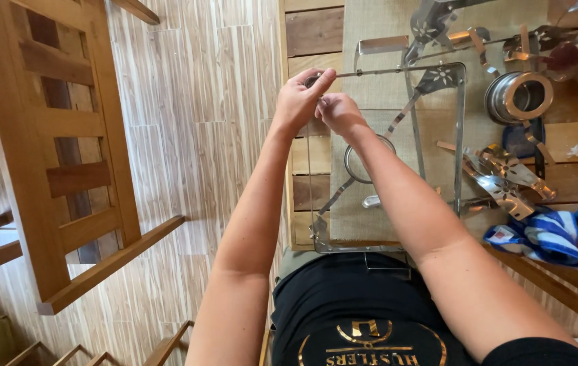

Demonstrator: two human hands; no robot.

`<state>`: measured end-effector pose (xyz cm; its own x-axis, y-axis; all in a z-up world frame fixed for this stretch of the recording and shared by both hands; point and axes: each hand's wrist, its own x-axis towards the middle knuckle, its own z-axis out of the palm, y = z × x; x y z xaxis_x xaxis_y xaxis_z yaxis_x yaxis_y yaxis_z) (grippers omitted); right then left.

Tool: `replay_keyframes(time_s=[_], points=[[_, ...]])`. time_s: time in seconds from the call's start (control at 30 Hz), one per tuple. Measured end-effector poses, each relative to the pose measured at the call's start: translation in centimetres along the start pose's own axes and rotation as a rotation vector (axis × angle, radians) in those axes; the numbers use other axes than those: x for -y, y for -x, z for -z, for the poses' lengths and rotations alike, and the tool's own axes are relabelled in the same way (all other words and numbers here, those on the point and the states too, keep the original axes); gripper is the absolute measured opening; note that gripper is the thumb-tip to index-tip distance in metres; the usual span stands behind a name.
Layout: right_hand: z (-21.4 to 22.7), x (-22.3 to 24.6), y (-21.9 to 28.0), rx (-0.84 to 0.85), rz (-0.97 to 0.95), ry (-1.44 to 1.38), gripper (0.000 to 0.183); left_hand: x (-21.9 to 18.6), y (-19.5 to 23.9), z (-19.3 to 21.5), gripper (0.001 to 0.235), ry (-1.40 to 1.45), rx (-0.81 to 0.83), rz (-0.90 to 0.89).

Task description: Assembling and cleaning metal frames and components for chafing dishes in a restaurant setting.

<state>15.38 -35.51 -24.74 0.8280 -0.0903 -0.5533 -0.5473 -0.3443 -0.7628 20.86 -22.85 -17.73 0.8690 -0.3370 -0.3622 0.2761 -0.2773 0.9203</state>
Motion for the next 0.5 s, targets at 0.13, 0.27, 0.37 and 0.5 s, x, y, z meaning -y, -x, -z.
replay_keyframes(time_s=[0.13,0.27,0.37,0.5], points=[[0.8,0.5,0.0,0.018,-0.049,0.018,0.037,0.4,-0.5,0.0,0.053,0.011,0.032,0.068],[1.1,-1.0,2.1,-0.211,0.16,0.118,0.024,3.9,0.4,0.5,0.061,0.096,0.02,-0.082],[1.5,0.3,7.1,-0.362,0.514,0.387,0.01,5.9,4.2,1.8,0.061,0.276,-0.103,-0.158],[0.3,-0.7,12.7,0.266,0.447,0.477,0.017,12.9,12.6,2.5,0.039,0.132,-0.219,0.025]])
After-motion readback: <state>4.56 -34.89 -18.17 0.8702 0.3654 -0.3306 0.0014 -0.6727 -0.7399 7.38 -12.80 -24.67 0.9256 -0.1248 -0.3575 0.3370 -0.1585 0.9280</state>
